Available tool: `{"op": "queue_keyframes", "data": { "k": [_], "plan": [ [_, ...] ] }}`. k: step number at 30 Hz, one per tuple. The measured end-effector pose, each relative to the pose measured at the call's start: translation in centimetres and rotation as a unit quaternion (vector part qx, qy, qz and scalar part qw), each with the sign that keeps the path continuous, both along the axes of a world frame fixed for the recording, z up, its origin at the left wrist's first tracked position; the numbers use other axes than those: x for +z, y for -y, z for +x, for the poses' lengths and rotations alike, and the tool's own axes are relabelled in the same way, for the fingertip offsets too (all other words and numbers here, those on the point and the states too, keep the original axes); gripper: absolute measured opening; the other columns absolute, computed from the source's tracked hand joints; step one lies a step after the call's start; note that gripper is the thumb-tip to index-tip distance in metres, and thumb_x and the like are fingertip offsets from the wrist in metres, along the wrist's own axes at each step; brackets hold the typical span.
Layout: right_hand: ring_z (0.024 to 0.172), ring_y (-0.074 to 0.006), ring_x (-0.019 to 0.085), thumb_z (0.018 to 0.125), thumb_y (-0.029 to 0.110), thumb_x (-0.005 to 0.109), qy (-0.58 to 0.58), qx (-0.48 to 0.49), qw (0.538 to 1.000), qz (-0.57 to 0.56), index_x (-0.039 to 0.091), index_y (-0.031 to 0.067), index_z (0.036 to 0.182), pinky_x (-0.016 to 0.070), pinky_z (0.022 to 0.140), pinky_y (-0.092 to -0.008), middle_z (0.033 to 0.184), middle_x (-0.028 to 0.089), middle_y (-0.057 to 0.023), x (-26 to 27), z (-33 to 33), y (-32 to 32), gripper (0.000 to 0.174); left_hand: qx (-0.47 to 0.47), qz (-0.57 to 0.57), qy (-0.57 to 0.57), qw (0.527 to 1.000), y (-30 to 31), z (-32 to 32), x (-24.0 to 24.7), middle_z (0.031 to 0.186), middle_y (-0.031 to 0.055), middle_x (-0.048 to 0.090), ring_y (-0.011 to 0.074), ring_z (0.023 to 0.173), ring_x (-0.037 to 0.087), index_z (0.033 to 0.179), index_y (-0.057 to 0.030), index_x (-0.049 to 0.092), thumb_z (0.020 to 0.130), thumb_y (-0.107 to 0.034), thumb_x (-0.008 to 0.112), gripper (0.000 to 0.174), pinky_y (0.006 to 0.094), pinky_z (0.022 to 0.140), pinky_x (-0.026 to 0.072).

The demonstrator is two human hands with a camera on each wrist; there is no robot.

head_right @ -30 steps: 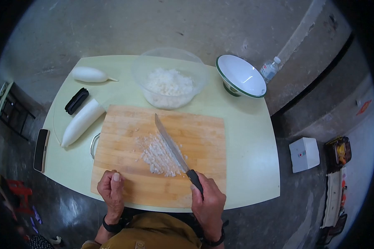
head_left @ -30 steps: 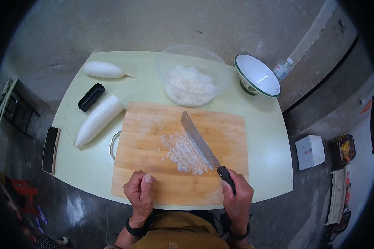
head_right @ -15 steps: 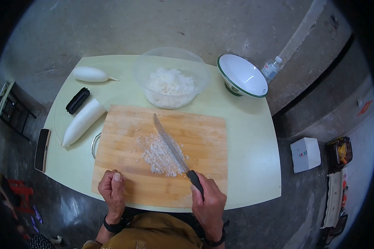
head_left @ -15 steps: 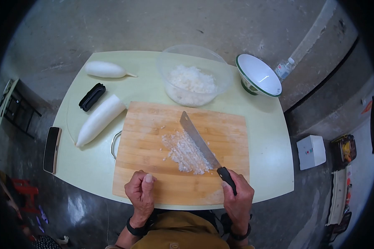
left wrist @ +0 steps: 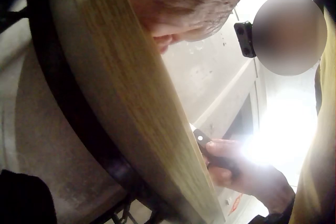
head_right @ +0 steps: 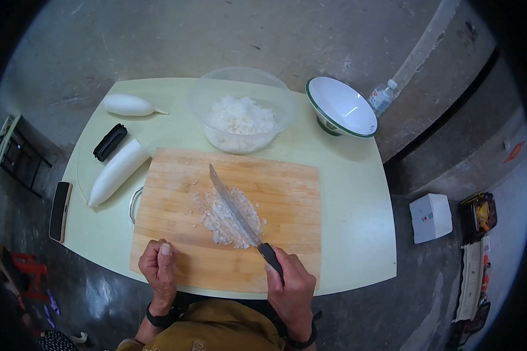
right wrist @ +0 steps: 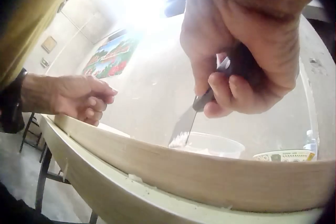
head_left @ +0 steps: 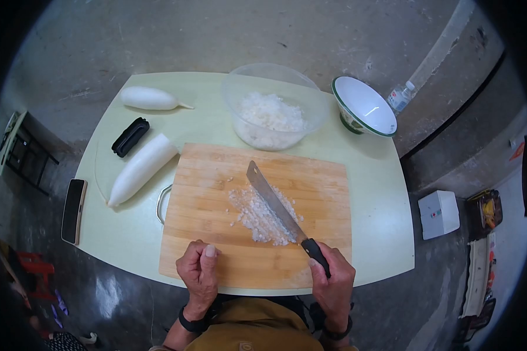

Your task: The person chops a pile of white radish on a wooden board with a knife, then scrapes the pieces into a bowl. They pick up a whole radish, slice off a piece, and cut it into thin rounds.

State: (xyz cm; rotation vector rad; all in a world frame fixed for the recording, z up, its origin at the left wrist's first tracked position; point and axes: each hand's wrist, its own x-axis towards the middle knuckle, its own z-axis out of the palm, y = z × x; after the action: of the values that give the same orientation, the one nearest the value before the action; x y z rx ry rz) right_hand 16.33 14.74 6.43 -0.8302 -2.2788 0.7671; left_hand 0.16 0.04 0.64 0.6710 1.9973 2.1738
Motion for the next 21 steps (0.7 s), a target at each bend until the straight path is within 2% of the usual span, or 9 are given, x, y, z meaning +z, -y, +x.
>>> {"op": "queue_keyframes", "data": {
  "k": [4, 7, 17, 19, 21],
  "plan": [
    [0.071, -0.0290, 0.063, 0.078, -0.003, 0.062, -0.035, -0.003, 0.999, -0.011, 0.063, 0.0007, 0.108, 0.0506, 0.063, -0.0338, 0.084, 0.063, -0.0152, 0.00, -0.20, 0.19, 0.031, 0.005, -0.007, 0.002, 1.000, -0.01, 0.11, 0.15, 0.064, 0.0028, 0.053, 0.0088, 0.058, 0.044, 0.075, 0.0004, 0.055, 0.094, -0.018, 0.056, 0.026, 0.0238, 0.055, 0.0349],
    [0.072, -0.0292, 0.063, 0.077, -0.004, 0.063, -0.005, 0.002, 1.000, -0.011, 0.062, 0.0004, 0.108, 0.0505, 0.063, -0.0339, 0.084, 0.064, -0.0151, -0.04, -0.15, -0.09, 0.031, 0.001, -0.002, 0.004, 1.000, 0.03, 0.07, 0.05, 0.065, 0.0027, 0.053, 0.0087, 0.059, 0.044, 0.076, 0.0005, 0.056, 0.094, -0.018, 0.056, 0.026, 0.0238, 0.055, 0.0351],
    [0.071, -0.0289, 0.063, 0.076, -0.003, 0.064, -0.006, 0.002, 1.000, -0.003, 0.062, 0.0013, 0.110, 0.0502, 0.063, -0.0348, 0.084, 0.063, -0.0152, 0.16, -0.08, 0.46, 0.034, 0.004, -0.013, 0.004, 1.000, 0.19, 0.04, -0.01, 0.066, 0.0031, 0.056, 0.0084, 0.059, 0.046, 0.075, 0.0007, 0.056, 0.094, -0.018, 0.056, 0.027, 0.0235, 0.055, 0.0363],
    [0.074, -0.0253, 0.063, 0.076, -0.006, 0.059, -0.019, -0.019, 0.999, -0.036, 0.063, -0.0010, 0.109, 0.0495, 0.070, -0.0309, 0.086, 0.065, -0.0147, 0.37, -0.15, 0.75, 0.033, 0.003, -0.018, 0.002, 1.000, 0.11, 0.07, 0.05, 0.066, 0.0030, 0.057, 0.0083, 0.059, 0.046, 0.075, 0.0007, 0.056, 0.094, -0.018, 0.057, 0.027, 0.0233, 0.055, 0.0364],
    [0.074, -0.0255, 0.063, 0.076, -0.006, 0.059, -0.004, -0.012, 1.000, -0.028, 0.063, -0.0011, 0.109, 0.0495, 0.070, -0.0309, 0.086, 0.065, -0.0149, 0.08, -0.15, 0.55, 0.033, 0.004, -0.020, 0.006, 1.000, 0.06, 0.16, 0.22, 0.065, 0.0028, 0.057, 0.0080, 0.059, 0.046, 0.075, 0.0007, 0.056, 0.094, -0.018, 0.057, 0.027, 0.0232, 0.054, 0.0363]
  ]
}}
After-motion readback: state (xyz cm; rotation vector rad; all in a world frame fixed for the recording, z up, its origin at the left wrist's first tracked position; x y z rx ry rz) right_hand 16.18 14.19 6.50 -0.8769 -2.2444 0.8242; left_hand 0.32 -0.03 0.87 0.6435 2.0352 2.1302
